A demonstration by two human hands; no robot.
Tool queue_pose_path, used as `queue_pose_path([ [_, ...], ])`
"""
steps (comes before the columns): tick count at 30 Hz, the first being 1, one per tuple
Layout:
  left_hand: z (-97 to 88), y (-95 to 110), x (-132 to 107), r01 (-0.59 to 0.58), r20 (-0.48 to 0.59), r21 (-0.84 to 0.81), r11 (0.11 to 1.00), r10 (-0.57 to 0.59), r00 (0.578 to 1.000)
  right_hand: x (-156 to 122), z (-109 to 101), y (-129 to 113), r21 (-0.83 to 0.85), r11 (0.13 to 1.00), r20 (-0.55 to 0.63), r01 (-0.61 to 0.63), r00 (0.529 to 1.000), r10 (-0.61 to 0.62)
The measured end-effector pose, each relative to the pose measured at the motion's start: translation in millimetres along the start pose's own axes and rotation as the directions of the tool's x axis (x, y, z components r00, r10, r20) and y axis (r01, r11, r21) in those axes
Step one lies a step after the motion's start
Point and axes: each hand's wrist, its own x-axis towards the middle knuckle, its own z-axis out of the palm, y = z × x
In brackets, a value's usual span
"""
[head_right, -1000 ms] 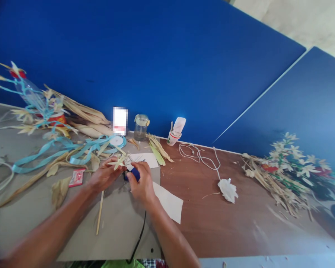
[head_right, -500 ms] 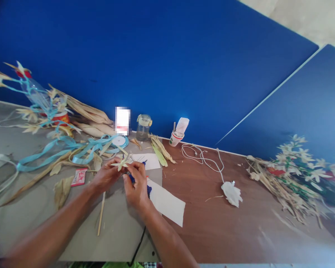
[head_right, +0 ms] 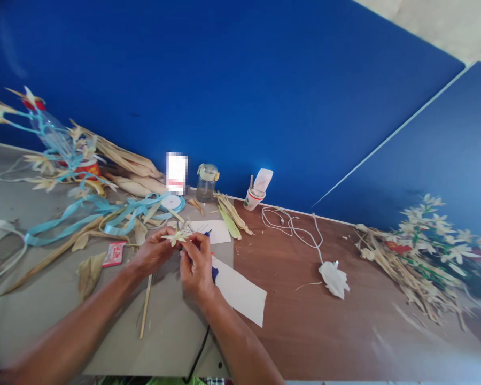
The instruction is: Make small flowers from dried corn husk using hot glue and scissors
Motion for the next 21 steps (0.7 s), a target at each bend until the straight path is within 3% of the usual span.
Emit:
queue_pose_path([
  [15, -6.3, -1.4, 1.1, 0.033, 0.057, 0.017, 0.999, -0.034, 0.998, -6.0, 1.1, 13.3, -0.071, 0.996, 0.022, 0.058, 0.998, -0.056],
  [21, -4.0, 0.4, 0.9, 0.011, 0.092, 0.010, 1.000, -0.012, 0.996, -2.9, -0.4, 11.8, 0.077, 0.997, -0.011, 0.026, 1.000, -0.025],
])
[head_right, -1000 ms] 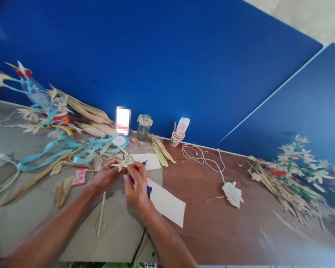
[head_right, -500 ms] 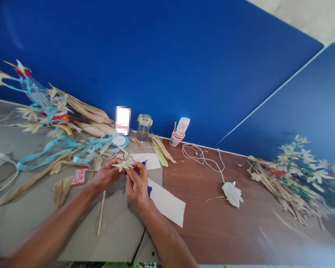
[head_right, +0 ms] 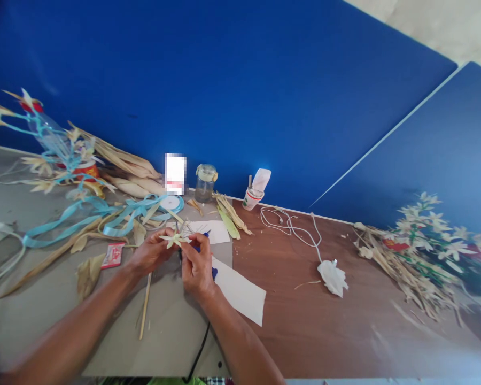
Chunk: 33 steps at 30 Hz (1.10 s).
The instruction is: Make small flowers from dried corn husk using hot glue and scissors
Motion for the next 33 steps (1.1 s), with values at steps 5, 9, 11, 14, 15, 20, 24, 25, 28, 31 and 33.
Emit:
queue_pose_path([
  [5, -3.6, -2.7, 0.3, -0.021, 0.026, 0.117, 0.993, 0.018, 0.999, 10.2, -4.7, -0.2, 0.441, 0.865, -0.124, -0.238, 0.939, 0.322],
  [9, -9.3, -4.9, 0.8, -0.059, 0.095, 0.239, 0.969, 0.037, 0.995, 14.4, -5.2, -4.1, 0.717, 0.580, 0.055, -0.387, 0.860, 0.507],
  [11, -10.6, -5.6, 0.9, -0.054, 0.100, 0.259, 0.964, 0.028, 0.995, 15.0, -4.1, -7.3, 0.752, 0.503, 0.112, -0.426, 0.834, 0.540],
  [14, -10.2, -6.6, 0.9, -0.041, 0.105, 0.255, 0.966, 0.014, 0.994, 15.4, -3.0, -10.4, 0.756, 0.472, 0.137, -0.453, 0.815, 0.563],
  [15, -9.6, -6.9, 0.9, -0.038, 0.112, 0.247, 0.968, 0.010, 0.994, 15.5, -2.9, -10.7, 0.751, 0.472, 0.143, -0.461, 0.812, 0.565],
  [20, -4.8, -6.3, 0.6, -0.027, 0.130, 0.154, 0.988, 0.007, 0.991, 14.2, -2.8, -9.8, 0.722, 0.483, 0.181, -0.495, 0.809, 0.559],
  [24, -1.3, -4.9, 0.1, -0.016, 0.130, 0.087, 0.996, 0.005, 0.992, 12.4, -1.2, -7.9, 0.704, 0.493, 0.196, -0.510, 0.808, 0.556],
  [25, -0.9, -4.7, -0.1, -0.016, 0.133, 0.076, 0.997, 0.005, 0.991, 12.1, -0.6, -7.4, 0.701, 0.496, 0.198, -0.513, 0.808, 0.556],
  [28, 0.1, -4.3, -0.4, -0.012, 0.135, 0.054, 0.998, 0.004, 0.991, 11.5, 0.8, -6.3, 0.700, 0.501, 0.190, -0.509, 0.809, 0.557],
  [31, -0.5, -4.7, -0.5, -0.009, 0.142, 0.055, 0.998, 0.001, 0.990, 11.3, 1.3, -6.1, 0.703, 0.494, 0.191, -0.511, 0.806, 0.561],
  [33, -3.3, -6.2, -0.1, -0.011, 0.159, 0.069, 0.998, 0.000, 0.987, 11.9, 0.5, -6.9, 0.715, 0.488, 0.183, -0.501, 0.807, 0.561],
])
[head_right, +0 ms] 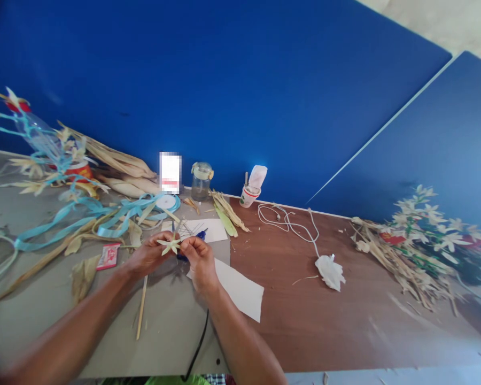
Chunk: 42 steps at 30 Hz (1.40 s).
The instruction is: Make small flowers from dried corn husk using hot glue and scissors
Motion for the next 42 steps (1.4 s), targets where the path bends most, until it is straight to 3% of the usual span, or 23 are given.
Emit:
queue_pose_path([
  [7, -11.5, -6.7, -0.3, 0.017, 0.009, 0.072, 0.997, -0.018, 1.000, -0.2, 0.1, -12.8, 0.135, 0.991, -0.010, 0.023, 1.000, -0.022],
  [14, -6.5, -2.8, -1.2, 0.036, 0.018, 0.081, 0.996, -0.038, 0.999, -2.5, 2.0, -14.2, 0.117, 0.991, 0.007, -0.062, 0.998, 0.061],
  [34, -3.9, -0.5, -0.5, 0.053, 0.011, 0.139, 0.989, -0.055, 0.998, -3.7, 3.0, -16.0, 0.130, 0.985, 0.068, -0.110, 0.993, 0.101],
  [42, -0.9, -3.5, -0.5, 0.046, -0.020, 0.095, 0.994, -0.045, 0.999, -3.0, 2.1, -9.3, 0.114, 0.985, 0.016, -0.130, 0.992, 0.129],
])
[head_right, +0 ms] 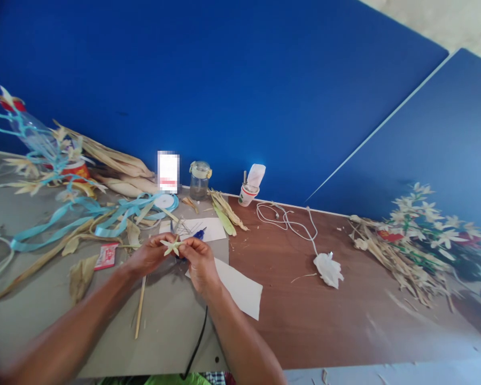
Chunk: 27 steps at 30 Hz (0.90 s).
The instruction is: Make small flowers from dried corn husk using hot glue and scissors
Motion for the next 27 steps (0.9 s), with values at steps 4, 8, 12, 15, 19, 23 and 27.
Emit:
queue_pose_path([
  [4, 2.4, -0.2, 0.0, 0.005, -0.017, -0.046, 0.999, -0.006, 1.000, 0.1, 0.4, 0.6, 0.005, 1.000, -0.008, 0.013, 1.000, -0.013],
  [8, 5.6, 1.4, 0.3, 0.009, -0.028, -0.070, 0.997, -0.011, 1.000, -0.1, 0.9, 0.3, -0.011, 1.000, -0.012, 0.021, 1.000, -0.021],
  [12, 7.6, 2.4, 0.8, 0.003, -0.022, -0.100, 0.995, -0.005, 1.000, 0.3, 1.2, 0.7, -0.031, 0.999, -0.017, 0.029, 0.999, -0.030],
  [15, 7.9, 1.9, 1.1, 0.000, -0.020, -0.110, 0.994, -0.002, 1.000, 0.7, 0.8, 2.0, -0.048, 0.998, -0.016, 0.034, 0.999, -0.035],
  [19, 7.1, 0.5, 1.4, -0.003, -0.028, -0.111, 0.994, 0.000, 1.000, 1.1, -0.6, 4.3, -0.073, 0.996, -0.014, 0.053, 0.998, -0.054],
  [23, 5.3, -0.9, 1.7, 0.001, -0.023, -0.097, 0.995, -0.004, 1.000, 1.9, -2.3, 6.6, -0.095, 0.994, -0.016, 0.062, 0.998, -0.064],
  [27, 4.6, -1.0, 1.6, 0.008, -0.017, -0.093, 0.996, -0.010, 1.000, 2.5, -2.5, 8.8, -0.098, 0.993, -0.029, 0.066, 0.997, -0.069],
])
